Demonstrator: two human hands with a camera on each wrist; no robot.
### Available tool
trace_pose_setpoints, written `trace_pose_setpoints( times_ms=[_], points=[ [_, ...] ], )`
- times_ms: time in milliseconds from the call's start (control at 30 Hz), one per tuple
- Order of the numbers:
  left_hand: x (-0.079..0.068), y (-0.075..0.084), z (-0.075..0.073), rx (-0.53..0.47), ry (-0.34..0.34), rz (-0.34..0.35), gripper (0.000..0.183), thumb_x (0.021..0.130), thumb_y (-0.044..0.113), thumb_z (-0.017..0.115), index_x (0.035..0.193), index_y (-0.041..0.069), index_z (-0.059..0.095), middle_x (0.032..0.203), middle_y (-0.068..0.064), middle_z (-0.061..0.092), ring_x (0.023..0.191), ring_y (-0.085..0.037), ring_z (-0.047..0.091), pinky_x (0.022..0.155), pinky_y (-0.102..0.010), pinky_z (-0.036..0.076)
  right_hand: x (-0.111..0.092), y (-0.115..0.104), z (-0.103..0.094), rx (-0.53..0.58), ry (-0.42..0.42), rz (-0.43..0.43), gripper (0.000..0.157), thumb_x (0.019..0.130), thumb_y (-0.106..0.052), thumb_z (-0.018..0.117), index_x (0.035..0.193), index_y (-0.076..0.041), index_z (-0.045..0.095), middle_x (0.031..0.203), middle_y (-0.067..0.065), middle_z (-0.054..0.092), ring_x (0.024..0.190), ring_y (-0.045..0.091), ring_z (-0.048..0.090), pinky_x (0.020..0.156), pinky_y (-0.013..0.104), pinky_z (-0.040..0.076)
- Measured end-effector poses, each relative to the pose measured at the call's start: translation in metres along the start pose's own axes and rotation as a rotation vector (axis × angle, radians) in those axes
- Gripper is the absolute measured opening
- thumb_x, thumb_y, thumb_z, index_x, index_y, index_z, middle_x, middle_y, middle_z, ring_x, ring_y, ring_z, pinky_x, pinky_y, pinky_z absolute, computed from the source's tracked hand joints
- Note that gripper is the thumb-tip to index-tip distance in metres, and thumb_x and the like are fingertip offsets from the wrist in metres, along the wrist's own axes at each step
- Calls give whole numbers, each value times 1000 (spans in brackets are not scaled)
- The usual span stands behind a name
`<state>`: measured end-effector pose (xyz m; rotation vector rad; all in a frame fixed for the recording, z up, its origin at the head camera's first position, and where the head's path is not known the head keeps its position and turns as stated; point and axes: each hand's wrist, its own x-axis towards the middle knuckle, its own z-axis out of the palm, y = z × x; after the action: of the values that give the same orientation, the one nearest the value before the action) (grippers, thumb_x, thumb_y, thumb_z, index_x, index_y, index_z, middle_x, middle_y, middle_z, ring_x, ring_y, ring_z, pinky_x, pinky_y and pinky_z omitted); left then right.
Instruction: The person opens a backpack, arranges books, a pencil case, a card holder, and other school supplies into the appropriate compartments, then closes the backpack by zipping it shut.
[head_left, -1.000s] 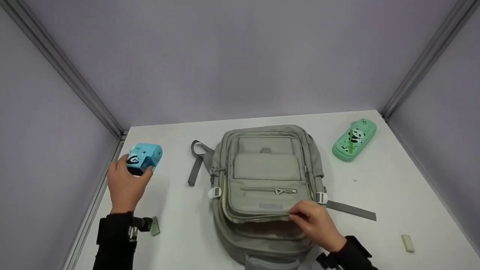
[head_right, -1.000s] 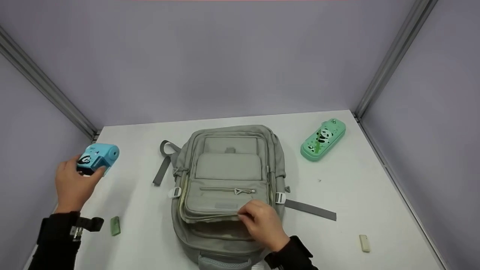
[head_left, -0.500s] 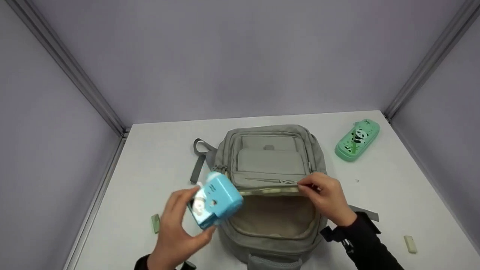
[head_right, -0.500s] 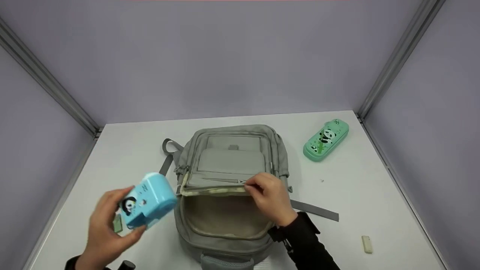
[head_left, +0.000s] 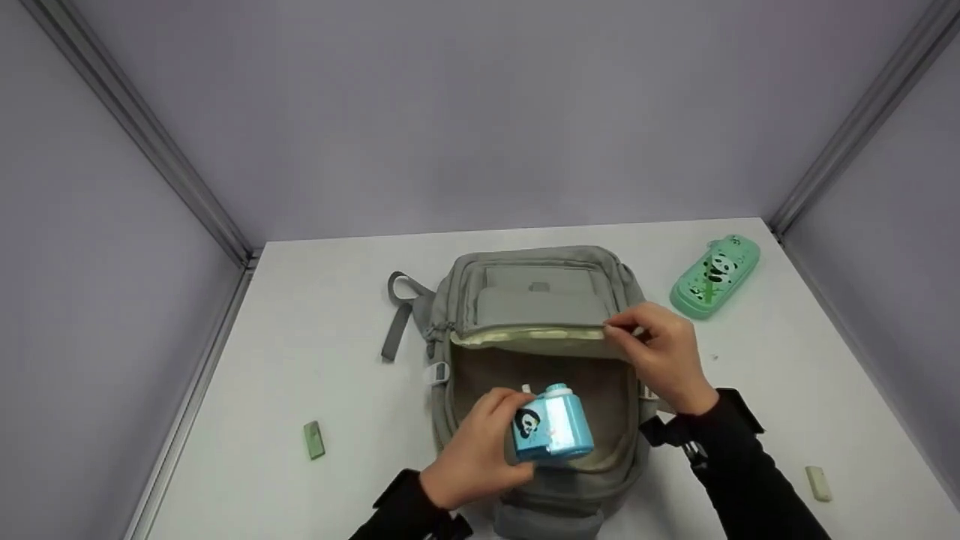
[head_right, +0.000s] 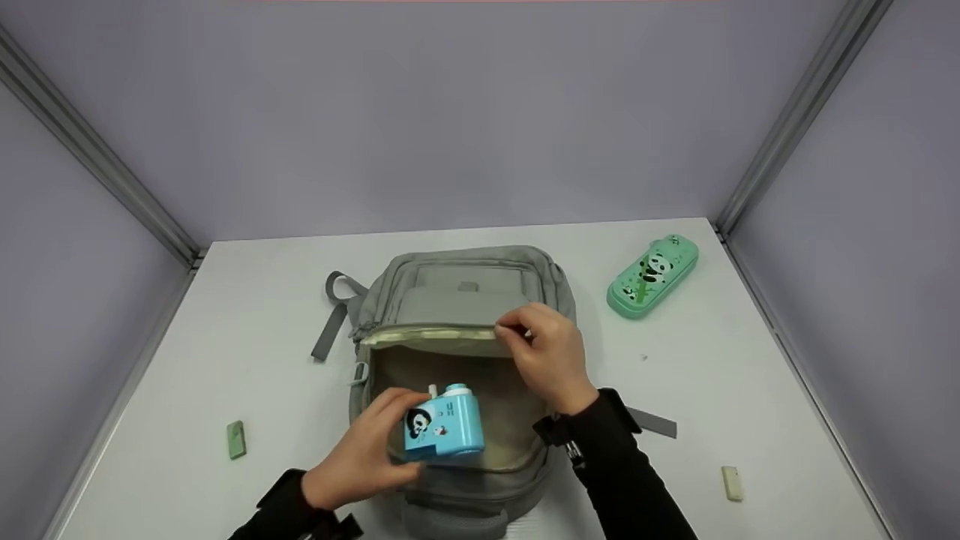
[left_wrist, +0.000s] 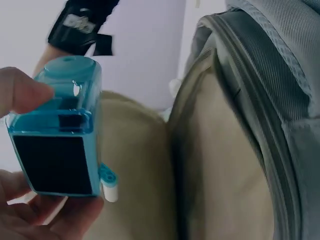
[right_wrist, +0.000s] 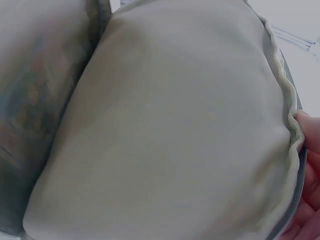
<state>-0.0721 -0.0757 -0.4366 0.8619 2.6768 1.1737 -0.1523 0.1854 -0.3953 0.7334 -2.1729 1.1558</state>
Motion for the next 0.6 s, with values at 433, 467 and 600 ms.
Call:
trace_pose_setpoints(
  times_ms=[433,467,600],
  points=[
    [80,-15,19,85,-104,-206,79,83,21,78,149,2,39,147,-20,47,129,-31,55,106,-42,47,12,1,-2,-13,33,-20,19,76,13,75,85,-3,73,76,11,67,68,11,59,65,9,44],
    [83,-19,22,109,-97,-188,80,83,22,77,150,1,37,149,-21,46,130,-32,54,107,-42,46,12,2,-2,-18,40,-21,19,76,13,75,85,-3,73,76,11,67,68,11,58,65,9,44],
    [92,-56,43,167,-68,-125,79,92,38,68,153,3,31,149,-22,43,131,-31,52,107,-40,44,14,1,-1,-22,64,-29,18,78,12,74,87,-3,72,78,11,67,70,11,58,67,11,43]
  ],
)
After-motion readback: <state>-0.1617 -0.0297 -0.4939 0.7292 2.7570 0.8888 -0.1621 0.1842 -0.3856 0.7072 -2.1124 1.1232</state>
